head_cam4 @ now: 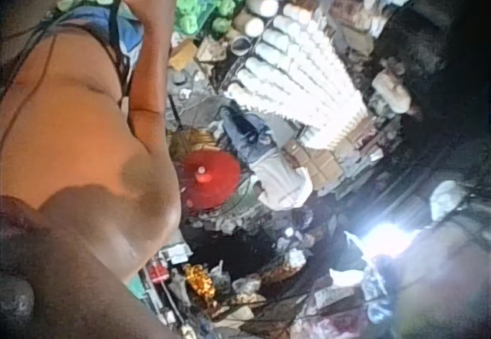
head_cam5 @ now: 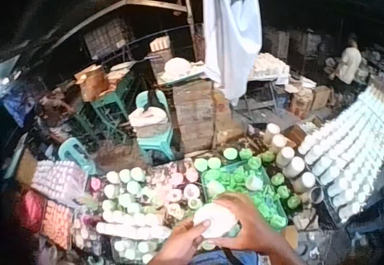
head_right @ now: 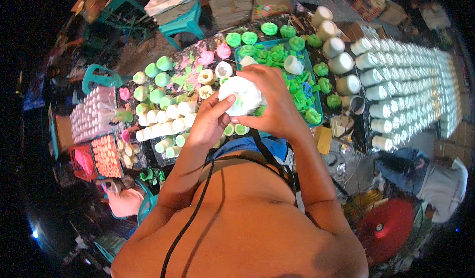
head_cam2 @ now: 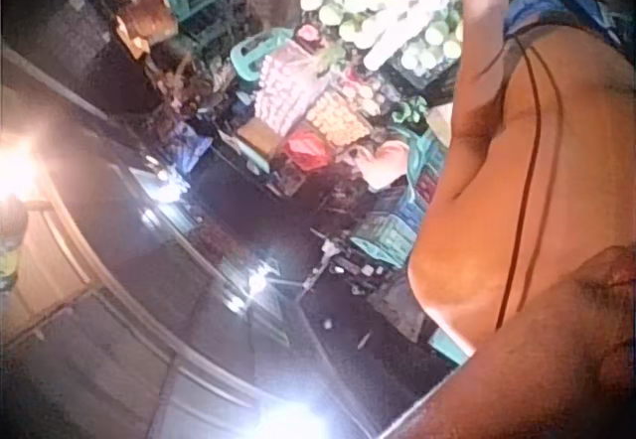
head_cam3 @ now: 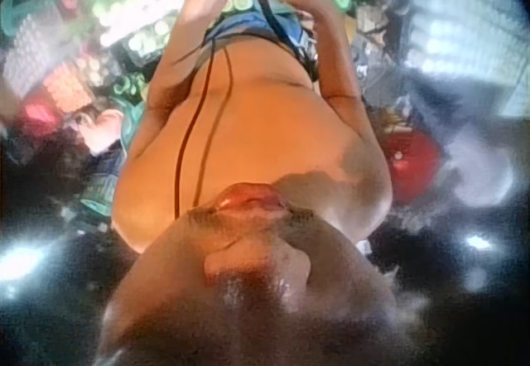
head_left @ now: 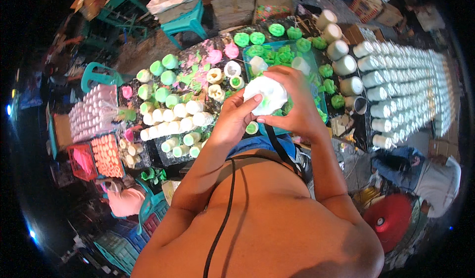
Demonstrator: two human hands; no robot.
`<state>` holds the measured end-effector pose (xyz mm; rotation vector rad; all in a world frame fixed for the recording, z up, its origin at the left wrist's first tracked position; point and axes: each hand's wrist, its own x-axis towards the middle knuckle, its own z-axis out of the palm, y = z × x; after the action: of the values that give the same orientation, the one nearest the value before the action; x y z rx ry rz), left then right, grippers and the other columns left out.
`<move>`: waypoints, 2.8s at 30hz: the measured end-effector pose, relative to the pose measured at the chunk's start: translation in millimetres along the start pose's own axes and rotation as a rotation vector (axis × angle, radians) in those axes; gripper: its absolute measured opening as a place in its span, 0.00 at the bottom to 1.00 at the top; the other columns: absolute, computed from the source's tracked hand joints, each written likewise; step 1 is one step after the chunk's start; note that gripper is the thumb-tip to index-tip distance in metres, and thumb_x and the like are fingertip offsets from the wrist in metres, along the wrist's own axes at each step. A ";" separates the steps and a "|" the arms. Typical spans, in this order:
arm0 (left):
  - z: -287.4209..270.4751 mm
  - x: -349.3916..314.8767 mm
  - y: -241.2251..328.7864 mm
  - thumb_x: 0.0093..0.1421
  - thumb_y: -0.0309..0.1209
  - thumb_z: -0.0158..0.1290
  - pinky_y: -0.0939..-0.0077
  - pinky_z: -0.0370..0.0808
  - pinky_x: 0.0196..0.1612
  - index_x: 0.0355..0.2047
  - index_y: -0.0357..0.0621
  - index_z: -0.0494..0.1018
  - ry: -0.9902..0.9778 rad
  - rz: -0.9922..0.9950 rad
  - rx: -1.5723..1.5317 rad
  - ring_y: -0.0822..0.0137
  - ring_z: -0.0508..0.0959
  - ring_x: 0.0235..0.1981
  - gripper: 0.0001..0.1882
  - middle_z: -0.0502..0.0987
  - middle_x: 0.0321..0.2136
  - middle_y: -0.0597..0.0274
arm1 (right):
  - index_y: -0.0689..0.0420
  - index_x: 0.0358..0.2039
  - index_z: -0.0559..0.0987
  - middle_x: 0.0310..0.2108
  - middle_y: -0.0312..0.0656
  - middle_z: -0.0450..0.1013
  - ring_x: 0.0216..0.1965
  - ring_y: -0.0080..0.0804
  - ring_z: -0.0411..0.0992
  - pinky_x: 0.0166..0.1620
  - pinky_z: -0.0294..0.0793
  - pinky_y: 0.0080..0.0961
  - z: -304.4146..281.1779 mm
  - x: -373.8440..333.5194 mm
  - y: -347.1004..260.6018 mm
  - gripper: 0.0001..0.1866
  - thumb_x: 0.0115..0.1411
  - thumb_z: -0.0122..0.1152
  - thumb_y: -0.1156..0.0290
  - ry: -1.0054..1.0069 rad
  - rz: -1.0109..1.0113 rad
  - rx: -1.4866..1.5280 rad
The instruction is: The person assembles small green decorative candles by hand, inserting wicks and shaping the wax into flower-like forms. The person places finished candles into trays and continues the process with additional units.
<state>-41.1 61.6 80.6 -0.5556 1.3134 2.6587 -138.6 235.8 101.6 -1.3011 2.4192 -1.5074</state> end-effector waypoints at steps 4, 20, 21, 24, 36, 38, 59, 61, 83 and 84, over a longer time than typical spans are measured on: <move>2.9 -17.9 9.3 0.69 0.29 0.57 0.72 0.81 0.46 0.57 0.35 0.73 0.211 0.220 -0.134 0.70 0.82 0.46 0.19 0.81 0.49 0.59 | 0.55 0.54 0.76 0.59 0.48 0.67 0.56 0.50 0.66 0.57 0.67 0.43 8.2 7.8 -30.8 0.40 0.40 0.84 0.60 0.097 -0.033 -0.110; -5.0 -41.8 27.3 0.67 0.31 0.61 0.74 0.83 0.42 0.49 0.40 0.80 0.376 0.362 -0.132 0.71 0.83 0.40 0.13 0.84 0.43 0.60 | 0.53 0.43 0.85 0.48 0.38 0.80 0.48 0.43 0.76 0.49 0.72 0.38 44.3 9.4 -58.4 0.17 0.51 0.73 0.74 0.272 -0.264 -0.233; -2.9 -41.6 28.1 0.67 0.31 0.61 0.74 0.82 0.41 0.49 0.40 0.80 0.371 0.364 -0.145 0.71 0.83 0.40 0.13 0.84 0.43 0.60 | 0.53 0.44 0.85 0.49 0.38 0.80 0.49 0.42 0.76 0.50 0.71 0.38 44.9 9.2 -59.9 0.18 0.51 0.74 0.72 0.267 -0.254 -0.272; -7.6 -40.5 27.3 0.68 0.32 0.60 0.75 0.81 0.42 0.49 0.41 0.80 0.331 0.339 -0.170 0.71 0.83 0.40 0.12 0.84 0.42 0.61 | 0.54 0.45 0.85 0.50 0.37 0.80 0.51 0.41 0.74 0.52 0.69 0.38 46.3 8.9 -63.4 0.19 0.51 0.75 0.67 0.264 -0.245 -0.363; -2.9 -39.5 22.2 0.70 0.30 0.57 0.73 0.77 0.50 0.53 0.39 0.78 0.318 0.355 -0.186 0.72 0.80 0.46 0.14 0.83 0.47 0.61 | 0.59 0.42 0.85 0.45 0.40 0.82 0.48 0.39 0.75 0.53 0.68 0.39 54.7 13.2 -59.7 0.20 0.50 0.77 0.63 0.283 -0.119 -0.254; -4.3 -39.1 19.9 0.69 0.30 0.57 0.73 0.76 0.51 0.53 0.39 0.78 0.307 0.373 -0.187 0.72 0.80 0.46 0.14 0.83 0.47 0.61 | 0.58 0.41 0.85 0.44 0.41 0.82 0.47 0.40 0.76 0.51 0.69 0.38 57.4 14.6 -58.9 0.20 0.49 0.78 0.64 0.307 -0.098 -0.190; -7.7 -36.0 8.0 0.68 0.30 0.60 0.76 0.73 0.52 0.53 0.38 0.76 0.321 0.526 -0.124 0.75 0.78 0.46 0.16 0.82 0.46 0.62 | 0.65 0.41 0.84 0.41 0.47 0.81 0.42 0.32 0.78 0.47 0.75 0.27 80.5 16.2 -46.1 0.15 0.55 0.76 0.72 0.303 0.165 0.318; -8.3 -33.8 4.6 0.68 0.29 0.60 0.77 0.73 0.51 0.52 0.38 0.77 0.351 0.572 -0.093 0.76 0.78 0.45 0.15 0.82 0.45 0.63 | 0.65 0.42 0.84 0.41 0.45 0.81 0.42 0.28 0.77 0.47 0.75 0.25 83.6 15.0 -44.5 0.15 0.57 0.75 0.72 0.282 0.207 0.384; -5.3 -19.1 3.7 0.67 0.25 0.60 0.77 0.76 0.49 0.49 0.37 0.77 0.502 0.705 -0.046 0.75 0.79 0.43 0.11 0.82 0.43 0.62 | 0.64 0.41 0.83 0.42 0.45 0.82 0.44 0.26 0.77 0.50 0.75 0.26 103.0 6.8 -27.5 0.10 0.58 0.72 0.79 0.433 0.218 0.571; -4.1 -17.9 3.9 0.67 0.25 0.60 0.77 0.76 0.49 0.49 0.37 0.77 0.507 0.708 -0.031 0.75 0.80 0.43 0.11 0.82 0.44 0.61 | 0.64 0.40 0.83 0.43 0.45 0.83 0.44 0.27 0.77 0.50 0.75 0.26 103.4 5.5 -27.0 0.10 0.58 0.72 0.79 0.451 0.230 0.588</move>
<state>-24.5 56.9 87.9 -0.9706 1.8986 3.2254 -83.1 150.5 68.3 -0.5967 1.9526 -2.3690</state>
